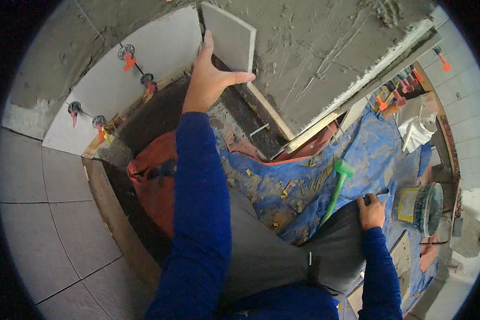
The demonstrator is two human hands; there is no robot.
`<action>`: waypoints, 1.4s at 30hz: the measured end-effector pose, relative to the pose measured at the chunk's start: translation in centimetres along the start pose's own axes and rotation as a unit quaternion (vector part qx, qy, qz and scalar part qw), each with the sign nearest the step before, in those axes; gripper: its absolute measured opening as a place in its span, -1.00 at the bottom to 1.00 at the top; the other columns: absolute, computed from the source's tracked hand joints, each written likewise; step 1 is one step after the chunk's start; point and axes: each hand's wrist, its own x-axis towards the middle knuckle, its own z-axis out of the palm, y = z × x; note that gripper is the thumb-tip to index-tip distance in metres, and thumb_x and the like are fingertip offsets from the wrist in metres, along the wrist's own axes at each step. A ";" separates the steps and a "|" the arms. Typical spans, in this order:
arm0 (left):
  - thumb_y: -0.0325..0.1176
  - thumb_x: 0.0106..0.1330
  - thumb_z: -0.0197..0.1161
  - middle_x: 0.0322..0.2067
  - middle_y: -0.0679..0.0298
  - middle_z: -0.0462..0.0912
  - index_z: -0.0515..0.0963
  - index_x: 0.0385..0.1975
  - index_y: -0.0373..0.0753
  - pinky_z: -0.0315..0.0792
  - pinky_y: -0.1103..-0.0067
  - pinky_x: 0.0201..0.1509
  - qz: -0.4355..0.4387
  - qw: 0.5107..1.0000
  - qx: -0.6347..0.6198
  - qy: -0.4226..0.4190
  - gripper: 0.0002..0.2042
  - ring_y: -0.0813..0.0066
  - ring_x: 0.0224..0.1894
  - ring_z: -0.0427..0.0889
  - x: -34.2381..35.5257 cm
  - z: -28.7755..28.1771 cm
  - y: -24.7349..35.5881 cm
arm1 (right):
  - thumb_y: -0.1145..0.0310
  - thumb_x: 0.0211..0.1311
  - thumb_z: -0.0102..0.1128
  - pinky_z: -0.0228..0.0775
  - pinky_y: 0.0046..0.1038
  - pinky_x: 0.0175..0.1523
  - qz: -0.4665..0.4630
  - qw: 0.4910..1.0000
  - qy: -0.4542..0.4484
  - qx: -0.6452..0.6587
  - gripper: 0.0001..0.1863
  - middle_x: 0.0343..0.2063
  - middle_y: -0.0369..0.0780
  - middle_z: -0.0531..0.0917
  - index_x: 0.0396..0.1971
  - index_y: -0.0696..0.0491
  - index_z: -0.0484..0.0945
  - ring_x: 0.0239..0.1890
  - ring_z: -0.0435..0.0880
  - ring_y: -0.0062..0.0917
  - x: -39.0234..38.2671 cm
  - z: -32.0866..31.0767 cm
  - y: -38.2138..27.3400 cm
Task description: The person applies cement to a wall using a trowel and hammer, then uses a spirit level to check alignment. They place a tile onto the cemented area and adjust its position.
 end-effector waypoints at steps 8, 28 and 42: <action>-0.19 -0.27 0.76 0.47 -0.30 0.16 0.02 0.50 -0.58 0.02 0.38 0.61 0.014 0.998 -0.058 0.016 0.31 -0.01 0.57 0.11 0.4 0.4 -0.5 | 0.02 0.30 0.28 0.39 -0.13 0.31 0.002 1.000 -0.007 -0.012 -0.51 0.04 0.00 0.68 0.01 0.13 0.66 0.16 0.58 -0.04 1.3 0.5 0.5; -0.21 -0.22 0.74 0.48 -0.32 0.11 0.19 0.44 -0.55 0.23 0.36 0.54 -0.121 0.987 -0.062 0.082 0.17 0.00 0.52 0.24 -1.8 2.6 0.9 | 0.50 0.13 0.21 0.63 -0.16 -0.01 -0.495 0.801 0.336 0.003 -0.59 -0.05 0.05 0.66 0.03 0.20 0.61 -0.08 0.72 -0.01 1.5 -20.2 -40.7; -0.20 -0.17 0.71 0.45 -0.28 0.20 0.18 0.45 -0.54 0.26 0.38 0.52 -0.091 0.988 -0.116 0.056 0.15 0.01 0.49 0.31 -1.7 1.7 0.0 | 0.47 0.09 0.26 0.61 -0.15 -0.13 -0.525 0.764 0.367 0.083 -0.70 -0.17 -0.09 0.72 -0.14 0.04 0.74 -0.22 0.73 -0.09 4.5 -19.7 -41.0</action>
